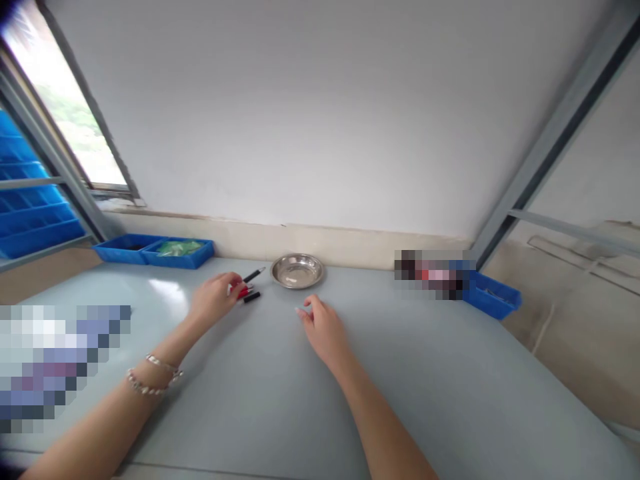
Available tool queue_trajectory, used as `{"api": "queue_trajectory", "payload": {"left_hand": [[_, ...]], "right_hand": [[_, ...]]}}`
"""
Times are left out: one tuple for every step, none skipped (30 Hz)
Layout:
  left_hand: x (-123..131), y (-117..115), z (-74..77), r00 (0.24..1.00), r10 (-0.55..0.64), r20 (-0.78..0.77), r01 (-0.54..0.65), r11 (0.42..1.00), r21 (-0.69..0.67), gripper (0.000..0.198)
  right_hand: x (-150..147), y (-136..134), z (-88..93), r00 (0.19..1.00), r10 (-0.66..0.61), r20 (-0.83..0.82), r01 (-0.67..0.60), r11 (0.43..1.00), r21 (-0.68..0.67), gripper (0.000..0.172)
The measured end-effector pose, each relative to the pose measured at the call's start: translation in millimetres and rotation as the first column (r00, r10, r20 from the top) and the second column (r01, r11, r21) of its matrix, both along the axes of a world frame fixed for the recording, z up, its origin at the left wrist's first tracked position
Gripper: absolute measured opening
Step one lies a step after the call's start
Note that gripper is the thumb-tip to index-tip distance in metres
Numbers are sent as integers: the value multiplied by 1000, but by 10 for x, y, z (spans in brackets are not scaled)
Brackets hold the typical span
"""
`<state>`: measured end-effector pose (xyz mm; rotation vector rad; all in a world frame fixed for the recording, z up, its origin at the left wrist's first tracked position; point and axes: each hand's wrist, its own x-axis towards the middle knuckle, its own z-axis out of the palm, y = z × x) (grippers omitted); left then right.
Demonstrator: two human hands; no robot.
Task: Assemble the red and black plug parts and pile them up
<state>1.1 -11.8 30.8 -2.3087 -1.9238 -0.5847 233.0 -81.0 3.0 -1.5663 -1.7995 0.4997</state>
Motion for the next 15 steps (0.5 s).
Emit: {"api": "queue_trajectory", "payload": {"left_hand": [[-81, 48, 3, 997, 73, -15, -73, 997, 4, 23], [-159, 92, -1, 991, 128, -30, -128, 992, 5, 24], [-230, 130, -11, 982, 183, -43, -183, 983, -9, 25], [-292, 164, -26, 975, 214, -54, -215, 976, -21, 26], [-342, 191, -47, 968, 243, -59, -245, 969, -33, 27], [-381, 214, -72, 963, 260, -65, -263, 963, -49, 27], [-409, 232, -100, 960, 270, -71, -274, 960, -62, 28], [-429, 248, -128, 959, 272, -76, -278, 958, -72, 29], [-441, 261, -157, 959, 273, -80, -279, 957, -83, 29], [-448, 273, -183, 959, 270, -82, -277, 957, -91, 30], [-451, 284, -205, 961, 265, -81, -272, 957, -101, 30], [-453, 294, -225, 962, 260, -80, -268, 957, -111, 30], [-453, 302, -240, 964, 253, -80, -261, 958, -119, 29], [-454, 309, -252, 967, 244, -80, -252, 960, -125, 29], [-455, 315, -261, 969, 234, -82, -243, 961, -131, 28]], "right_hand": [[1, 2, -5, 1000, -2, 3, 2, 1000, 5, 20], [3, 4, -12, 1000, -8, 7, 8, 1000, 15, 20], [8, 8, -21, 1000, -19, 12, 19, 999, 29, 20], [16, 14, -32, 999, -32, 18, 31, 998, 46, 20], [27, 24, -46, 999, -49, 22, 48, 997, 64, 20], [42, 36, -60, 997, -66, 25, 64, 994, 84, 19], [59, 52, -76, 996, -82, 26, 79, 992, 102, 19], [80, 70, -93, 995, -101, 26, 97, 988, 119, 18], [101, 89, -109, 993, -118, 29, 113, 984, 137, 17], [124, 110, -125, 990, -136, 36, 129, 979, 156, 17], [146, 130, -140, 987, -155, 49, 144, 974, 174, 17], [169, 148, -156, 982, -178, 68, 162, 968, 194, 17], [190, 164, -171, 976, -200, 90, 177, 961, 212, 17], [209, 178, -186, 969, -219, 116, 189, 955, 228, 18], [227, 189, -202, 961, -236, 144, 198, 951, 239, 19]]}}
